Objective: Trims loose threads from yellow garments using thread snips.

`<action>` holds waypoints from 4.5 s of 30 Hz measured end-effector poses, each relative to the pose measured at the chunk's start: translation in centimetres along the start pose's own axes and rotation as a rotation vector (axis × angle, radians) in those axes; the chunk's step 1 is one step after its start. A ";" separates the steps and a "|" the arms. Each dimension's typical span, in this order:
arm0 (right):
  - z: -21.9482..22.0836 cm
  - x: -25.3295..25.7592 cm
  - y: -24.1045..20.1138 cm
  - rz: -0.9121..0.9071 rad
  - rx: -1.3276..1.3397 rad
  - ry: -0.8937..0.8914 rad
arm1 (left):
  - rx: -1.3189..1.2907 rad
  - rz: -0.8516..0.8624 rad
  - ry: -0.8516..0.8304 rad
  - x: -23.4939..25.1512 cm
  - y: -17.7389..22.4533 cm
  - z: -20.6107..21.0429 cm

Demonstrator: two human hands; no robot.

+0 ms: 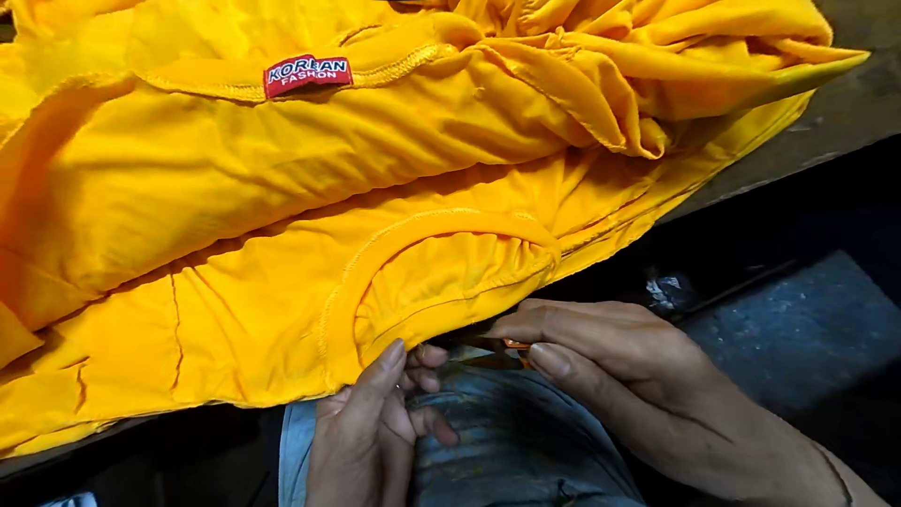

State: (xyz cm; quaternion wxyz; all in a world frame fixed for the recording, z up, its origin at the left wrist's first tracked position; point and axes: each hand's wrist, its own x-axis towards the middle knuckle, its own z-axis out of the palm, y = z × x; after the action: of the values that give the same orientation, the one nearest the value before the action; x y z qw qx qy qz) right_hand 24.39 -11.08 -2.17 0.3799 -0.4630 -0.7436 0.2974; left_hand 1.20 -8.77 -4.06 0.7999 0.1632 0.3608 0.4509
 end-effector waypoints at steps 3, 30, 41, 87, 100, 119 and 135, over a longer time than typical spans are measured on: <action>0.2 0.5 -0.8 -0.130 -0.370 0.103 | 0.006 0.015 0.079 -0.1 -0.1 0.4; 2.5 1.6 1.4 -0.334 -0.603 0.135 | -0.023 -0.005 0.045 -0.4 0.1 0.0; 3.0 1.7 1.6 -0.351 -0.585 0.131 | -0.034 -0.041 0.034 -0.4 0.1 -0.3; -0.2 2.4 0.7 0.043 -0.096 -0.268 | 0.283 -0.109 -0.030 -0.5 -0.4 -0.8; 1.6 2.8 1.3 -0.168 -0.494 0.197 | 1.468 0.878 -0.288 -2.8 1.8 -2.1; 2.4 5.8 -2.0 -0.104 0.012 0.244 | 1.076 0.654 -0.264 2.4 8.1 0.2; 2.7 5.6 -2.0 0.038 0.465 0.069 | 0.896 0.527 -0.234 3.2 9.6 -1.1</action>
State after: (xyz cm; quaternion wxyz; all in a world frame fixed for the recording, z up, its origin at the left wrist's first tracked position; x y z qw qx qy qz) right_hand 19.63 -6.99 -0.44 0.4959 -0.3869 -0.6327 0.4518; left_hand -4.34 -0.97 -0.61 0.5464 0.6232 0.3732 0.4168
